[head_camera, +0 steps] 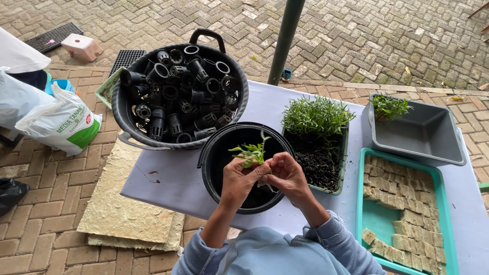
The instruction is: Separate seedlings from a tray and place them into rockwool cubes or a container for further growth.
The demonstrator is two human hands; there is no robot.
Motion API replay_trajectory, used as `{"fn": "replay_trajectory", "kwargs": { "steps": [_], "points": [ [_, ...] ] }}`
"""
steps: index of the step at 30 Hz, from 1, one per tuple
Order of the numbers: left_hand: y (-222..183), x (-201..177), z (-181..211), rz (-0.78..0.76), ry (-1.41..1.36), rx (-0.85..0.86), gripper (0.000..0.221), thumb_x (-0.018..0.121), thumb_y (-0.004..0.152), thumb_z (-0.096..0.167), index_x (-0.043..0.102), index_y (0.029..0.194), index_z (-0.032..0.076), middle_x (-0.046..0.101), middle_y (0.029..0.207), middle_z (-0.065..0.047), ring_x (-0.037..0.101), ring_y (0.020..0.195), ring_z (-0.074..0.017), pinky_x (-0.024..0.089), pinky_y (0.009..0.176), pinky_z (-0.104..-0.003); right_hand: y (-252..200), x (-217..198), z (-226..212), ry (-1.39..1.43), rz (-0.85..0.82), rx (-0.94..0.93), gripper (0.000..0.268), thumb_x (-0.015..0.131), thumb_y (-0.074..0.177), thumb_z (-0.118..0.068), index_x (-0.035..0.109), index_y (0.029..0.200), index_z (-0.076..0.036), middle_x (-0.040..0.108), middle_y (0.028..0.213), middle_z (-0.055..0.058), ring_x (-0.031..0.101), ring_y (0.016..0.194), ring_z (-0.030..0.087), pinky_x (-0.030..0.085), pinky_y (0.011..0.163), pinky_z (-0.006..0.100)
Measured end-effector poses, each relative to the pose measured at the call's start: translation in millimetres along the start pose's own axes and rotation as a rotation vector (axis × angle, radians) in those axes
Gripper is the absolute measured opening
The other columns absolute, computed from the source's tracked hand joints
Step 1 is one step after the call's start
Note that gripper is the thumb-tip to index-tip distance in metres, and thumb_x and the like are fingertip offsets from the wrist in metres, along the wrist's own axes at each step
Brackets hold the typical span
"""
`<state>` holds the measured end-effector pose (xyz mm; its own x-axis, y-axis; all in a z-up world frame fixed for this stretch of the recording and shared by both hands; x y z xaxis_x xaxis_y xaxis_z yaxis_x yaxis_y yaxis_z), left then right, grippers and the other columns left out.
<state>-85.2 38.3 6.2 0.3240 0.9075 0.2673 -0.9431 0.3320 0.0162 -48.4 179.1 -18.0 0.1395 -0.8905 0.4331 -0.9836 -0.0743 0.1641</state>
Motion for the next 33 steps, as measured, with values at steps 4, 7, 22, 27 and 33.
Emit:
{"fn": "replay_trajectory", "kwargs": {
  "steps": [4, 7, 22, 27, 33],
  "points": [
    [0.1, 0.0, -5.7, -0.021, 0.084, 0.022, 0.019, 0.084, 0.086, 0.01, 0.075, 0.097, -0.004, 0.071, 0.089, -0.006, 0.071, 0.075, -0.0096, 0.062, 0.064, -0.024, 0.2, -2.6, 0.5, 0.003, 0.0, 0.038, 0.031, 0.075, 0.092, 0.0, 0.053, 0.114, -0.002, 0.065, 0.112, 0.01, 0.069, 0.104, 0.016, 0.062, 0.092, 0.036],
    [-1.1, 6.9, 12.9, -0.095, 0.185, 0.15, 0.032, 0.086, 0.085, 0.011, 0.076, 0.111, -0.004, 0.07, 0.101, -0.006, 0.071, 0.086, -0.0104, 0.063, 0.075, -0.024, 2.0, -6.5, -7.4, 0.035, -0.013, 0.002, 0.032, 0.075, 0.093, -0.003, 0.054, 0.118, -0.003, 0.066, 0.113, 0.01, 0.068, 0.106, 0.015, 0.06, 0.094, 0.035],
    [-3.9, 20.9, 25.8, -0.14, 0.435, 0.232, 0.022, 0.082, 0.083, 0.006, 0.081, 0.105, 0.006, 0.077, 0.092, -0.006, 0.074, 0.083, -0.0127, 0.061, 0.078, -0.026, -5.1, -32.1, -23.7, -0.224, 0.093, 0.0, 0.034, 0.075, 0.093, -0.009, 0.068, 0.125, -0.001, 0.072, 0.107, 0.007, 0.068, 0.101, 0.013, 0.057, 0.093, 0.03],
    [0.6, 24.1, -20.3, -0.228, 0.069, -0.023, 0.026, 0.073, 0.092, 0.007, 0.072, 0.118, 0.001, 0.079, 0.101, -0.006, 0.074, 0.093, -0.0094, 0.061, 0.083, -0.023, -1.9, -34.3, -34.7, -0.213, 0.164, -0.079, 0.014, 0.073, 0.095, -0.01, 0.073, 0.105, -0.001, 0.069, 0.107, 0.005, 0.068, 0.1, 0.014, 0.057, 0.09, 0.032],
    [1.5, 24.6, -37.6, -0.174, -0.142, -0.034, 0.024, 0.073, 0.095, 0.005, 0.071, 0.118, -0.003, 0.078, 0.101, -0.009, 0.073, 0.092, -0.0109, 0.057, 0.083, -0.022, -6.3, -30.6, -42.3, -0.298, 0.185, -0.222, 0.011, 0.074, 0.098, -0.008, 0.073, 0.106, 0.0, 0.067, 0.112, 0.006, 0.065, 0.105, 0.013, 0.053, 0.09, 0.029]
  ]
}}
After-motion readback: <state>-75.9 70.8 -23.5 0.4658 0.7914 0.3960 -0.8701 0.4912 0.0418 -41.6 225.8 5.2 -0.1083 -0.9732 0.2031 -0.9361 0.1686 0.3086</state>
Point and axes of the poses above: each hand's wrist, its own y-axis towards the middle knuckle, its own x-axis out of the palm, z = x × y, the point moved 8 cm from there along y, towards the middle knuckle
